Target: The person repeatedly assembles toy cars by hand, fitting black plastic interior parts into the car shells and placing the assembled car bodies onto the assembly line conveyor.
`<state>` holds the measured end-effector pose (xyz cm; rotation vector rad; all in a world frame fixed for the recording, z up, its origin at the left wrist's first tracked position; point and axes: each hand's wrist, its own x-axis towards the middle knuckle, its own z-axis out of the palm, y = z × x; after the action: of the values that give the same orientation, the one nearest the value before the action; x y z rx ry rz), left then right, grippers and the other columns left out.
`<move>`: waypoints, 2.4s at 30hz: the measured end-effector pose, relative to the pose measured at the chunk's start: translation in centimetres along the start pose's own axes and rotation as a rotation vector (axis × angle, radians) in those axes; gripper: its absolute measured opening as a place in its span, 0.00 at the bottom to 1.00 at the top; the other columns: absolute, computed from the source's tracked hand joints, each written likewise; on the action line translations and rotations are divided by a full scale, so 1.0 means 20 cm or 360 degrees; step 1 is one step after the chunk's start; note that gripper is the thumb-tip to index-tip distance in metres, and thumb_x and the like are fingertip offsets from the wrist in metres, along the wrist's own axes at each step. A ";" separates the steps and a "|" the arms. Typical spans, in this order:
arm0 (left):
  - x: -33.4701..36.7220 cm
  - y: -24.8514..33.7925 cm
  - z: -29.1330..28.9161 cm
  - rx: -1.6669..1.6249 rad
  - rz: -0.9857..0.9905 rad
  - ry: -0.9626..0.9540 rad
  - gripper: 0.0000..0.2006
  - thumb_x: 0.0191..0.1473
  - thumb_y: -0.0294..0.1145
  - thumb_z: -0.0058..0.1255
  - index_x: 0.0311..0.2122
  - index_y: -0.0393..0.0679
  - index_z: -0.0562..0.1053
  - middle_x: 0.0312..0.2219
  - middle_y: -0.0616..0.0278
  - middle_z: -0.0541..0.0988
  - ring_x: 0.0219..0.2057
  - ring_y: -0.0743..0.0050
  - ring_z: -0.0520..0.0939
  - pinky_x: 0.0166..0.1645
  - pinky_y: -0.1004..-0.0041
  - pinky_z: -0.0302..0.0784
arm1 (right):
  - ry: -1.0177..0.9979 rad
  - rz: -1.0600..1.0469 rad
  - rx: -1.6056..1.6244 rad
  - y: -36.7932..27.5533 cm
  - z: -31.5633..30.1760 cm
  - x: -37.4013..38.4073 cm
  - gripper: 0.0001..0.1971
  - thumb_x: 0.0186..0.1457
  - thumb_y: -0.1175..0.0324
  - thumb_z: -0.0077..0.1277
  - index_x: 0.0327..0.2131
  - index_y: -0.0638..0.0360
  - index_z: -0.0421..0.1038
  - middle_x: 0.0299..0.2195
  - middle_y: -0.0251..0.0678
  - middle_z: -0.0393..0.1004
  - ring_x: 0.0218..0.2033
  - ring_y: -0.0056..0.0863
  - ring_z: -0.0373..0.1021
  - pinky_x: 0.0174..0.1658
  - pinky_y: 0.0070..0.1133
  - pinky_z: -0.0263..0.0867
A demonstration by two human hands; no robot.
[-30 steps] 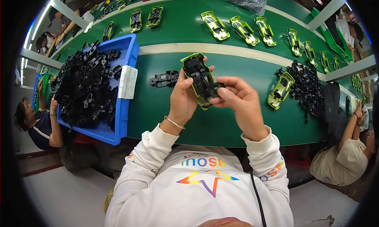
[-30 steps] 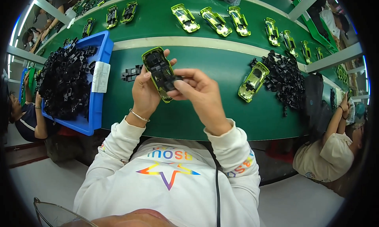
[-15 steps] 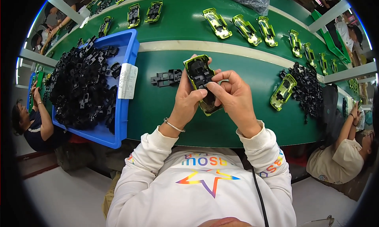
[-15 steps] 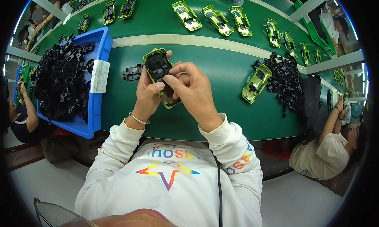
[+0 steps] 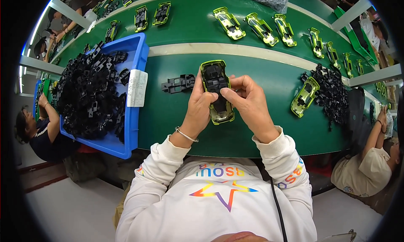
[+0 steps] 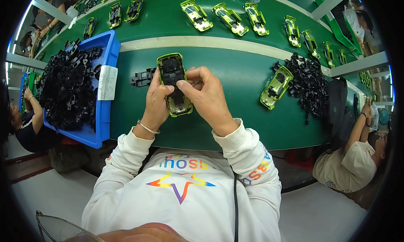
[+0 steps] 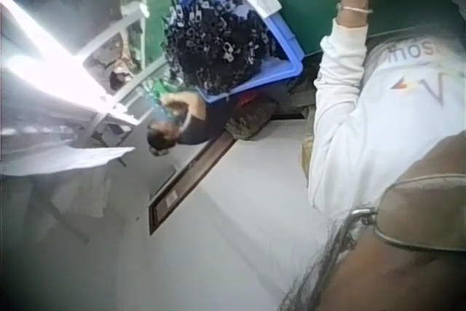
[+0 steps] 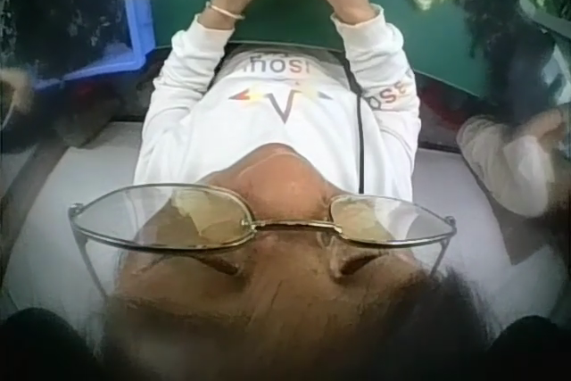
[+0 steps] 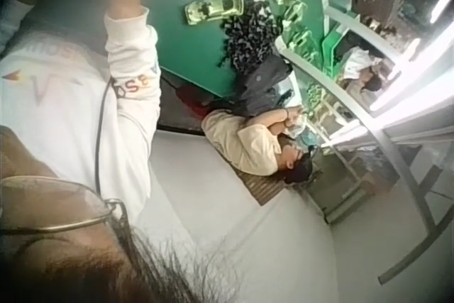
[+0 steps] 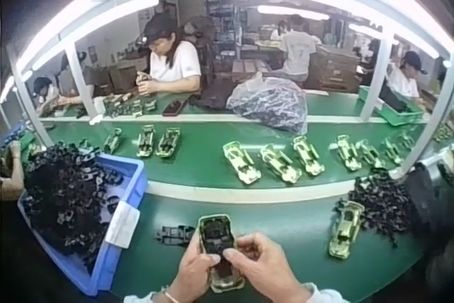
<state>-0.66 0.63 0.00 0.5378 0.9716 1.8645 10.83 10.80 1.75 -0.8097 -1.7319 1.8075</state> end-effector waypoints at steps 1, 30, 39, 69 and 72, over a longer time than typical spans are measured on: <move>0.01 0.00 -0.01 0.0005 0.0004 -0.0001 0.40 0.49 0.17 0.36 0.69 0.38 0.44 0.57 0.47 0.68 0.57 0.57 0.74 0.62 0.63 0.70 | -0.0013 0.0050 0.0042 0.02 -0.01 0.01 0.16 0.55 0.67 0.62 0.42 0.67 0.72 0.32 0.34 0.75 0.28 0.15 0.68 0.33 0.16 0.68; 1.32 0.18 -0.27 0.2335 0.0466 0.0637 0.36 0.47 0.58 0.59 0.47 0.31 0.73 0.44 0.40 0.78 0.46 0.42 0.79 0.53 0.58 0.74 | -0.0351 -0.1066 -0.1108 0.09 0.25 0.27 0.21 0.50 0.73 0.60 0.50 0.56 0.72 0.50 0.38 0.72 0.52 0.41 0.67 0.51 0.32 0.68; 1.35 0.02 -0.18 0.2167 -0.0046 0.0544 0.30 0.39 0.50 0.64 0.41 0.33 0.78 0.43 0.39 0.80 0.46 0.39 0.81 0.50 0.57 0.78 | -0.0520 -0.0787 -0.1428 0.09 -0.29 0.12 0.07 0.44 0.84 0.52 0.26 0.59 0.74 0.56 0.37 0.72 0.59 0.43 0.64 0.57 0.34 0.64; 0.20 0.03 -0.22 -0.0386 -0.0316 0.0136 0.24 0.69 0.52 0.32 0.56 0.42 0.63 0.48 0.40 0.76 0.45 0.37 0.81 0.47 0.51 0.81 | 0.0068 -0.0976 -0.1987 0.12 -0.39 -0.19 0.23 0.50 0.72 0.61 0.51 0.60 0.71 0.42 0.41 0.76 0.44 0.37 0.72 0.46 0.29 0.71; 0.19 0.00 -0.20 -0.0449 -0.0286 0.0114 0.26 0.69 0.55 0.29 0.59 0.43 0.61 0.49 0.42 0.74 0.46 0.38 0.80 0.49 0.50 0.79 | 0.0212 -0.0998 -0.1667 0.14 -0.45 -0.14 0.19 0.57 0.74 0.55 0.53 0.62 0.70 0.36 0.42 0.78 0.33 0.37 0.75 0.38 0.28 0.72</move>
<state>-5.29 2.29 -2.54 0.2083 0.7584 1.8275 19.36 14.82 -0.84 -0.5895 -2.4451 0.3653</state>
